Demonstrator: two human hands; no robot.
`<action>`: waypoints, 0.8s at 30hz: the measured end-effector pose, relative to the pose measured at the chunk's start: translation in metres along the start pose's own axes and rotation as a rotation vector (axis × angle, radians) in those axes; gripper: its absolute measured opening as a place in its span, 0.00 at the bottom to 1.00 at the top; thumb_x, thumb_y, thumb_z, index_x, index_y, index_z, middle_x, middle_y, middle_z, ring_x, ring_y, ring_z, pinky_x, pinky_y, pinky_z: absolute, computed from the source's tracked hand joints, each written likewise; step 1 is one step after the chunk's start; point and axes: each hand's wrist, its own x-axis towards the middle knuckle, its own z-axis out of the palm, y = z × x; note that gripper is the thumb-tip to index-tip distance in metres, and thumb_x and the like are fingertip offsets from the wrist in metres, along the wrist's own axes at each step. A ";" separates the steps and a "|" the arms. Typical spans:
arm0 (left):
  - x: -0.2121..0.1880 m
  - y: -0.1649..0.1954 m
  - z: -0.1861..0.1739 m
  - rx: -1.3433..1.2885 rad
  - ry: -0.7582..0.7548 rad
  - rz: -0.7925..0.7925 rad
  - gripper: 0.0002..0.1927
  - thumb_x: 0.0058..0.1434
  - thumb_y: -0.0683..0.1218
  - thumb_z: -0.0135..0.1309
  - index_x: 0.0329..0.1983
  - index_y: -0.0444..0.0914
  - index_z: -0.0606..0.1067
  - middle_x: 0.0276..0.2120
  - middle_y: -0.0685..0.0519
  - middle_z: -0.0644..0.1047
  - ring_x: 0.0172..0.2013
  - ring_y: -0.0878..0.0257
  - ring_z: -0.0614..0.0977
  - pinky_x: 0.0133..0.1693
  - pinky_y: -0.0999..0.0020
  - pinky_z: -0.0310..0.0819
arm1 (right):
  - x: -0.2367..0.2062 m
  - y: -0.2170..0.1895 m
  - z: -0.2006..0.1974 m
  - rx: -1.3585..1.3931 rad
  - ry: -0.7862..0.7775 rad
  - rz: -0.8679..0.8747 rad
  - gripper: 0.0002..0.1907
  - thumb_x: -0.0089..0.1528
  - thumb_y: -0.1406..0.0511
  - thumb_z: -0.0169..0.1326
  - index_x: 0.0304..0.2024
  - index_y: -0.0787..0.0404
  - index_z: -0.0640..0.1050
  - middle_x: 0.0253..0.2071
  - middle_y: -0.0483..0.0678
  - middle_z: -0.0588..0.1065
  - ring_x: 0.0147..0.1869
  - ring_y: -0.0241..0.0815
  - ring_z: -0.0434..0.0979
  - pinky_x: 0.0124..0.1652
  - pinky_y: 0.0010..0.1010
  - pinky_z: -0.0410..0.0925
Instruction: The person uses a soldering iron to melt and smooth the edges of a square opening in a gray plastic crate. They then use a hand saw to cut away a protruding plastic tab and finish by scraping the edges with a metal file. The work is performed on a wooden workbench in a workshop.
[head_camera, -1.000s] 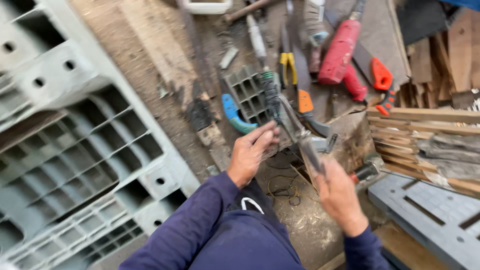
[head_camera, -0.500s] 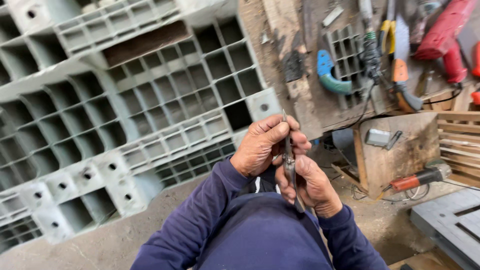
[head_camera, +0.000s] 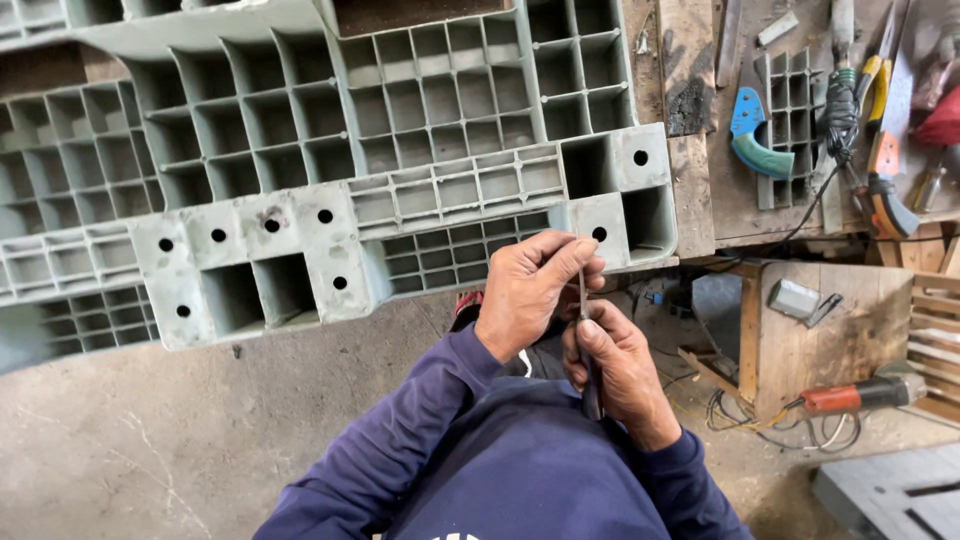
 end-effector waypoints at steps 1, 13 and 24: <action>-0.002 -0.002 0.001 -0.010 0.024 -0.005 0.14 0.71 0.47 0.57 0.45 0.28 0.79 0.36 0.49 0.82 0.36 0.63 0.84 0.38 0.67 0.82 | -0.003 0.000 -0.001 0.004 -0.034 0.006 0.14 0.68 0.59 0.53 0.49 0.63 0.72 0.27 0.46 0.69 0.23 0.34 0.66 0.24 0.24 0.62; -0.001 -0.060 0.071 -0.118 0.050 -0.015 0.17 0.65 0.53 0.53 0.48 0.37 0.79 0.36 0.52 0.84 0.34 0.67 0.86 0.36 0.72 0.82 | -0.046 -0.046 -0.094 -0.091 -0.097 0.042 0.12 0.69 0.60 0.51 0.47 0.63 0.73 0.27 0.44 0.69 0.23 0.32 0.66 0.24 0.23 0.62; 0.106 -0.208 0.204 0.525 -0.017 -0.001 0.08 0.67 0.44 0.59 0.40 0.32 0.80 0.30 0.56 0.80 0.31 0.72 0.77 0.34 0.76 0.74 | -0.077 -0.030 -0.243 0.061 0.429 -0.182 0.11 0.67 0.68 0.56 0.51 0.63 0.73 0.27 0.41 0.70 0.24 0.27 0.66 0.23 0.21 0.62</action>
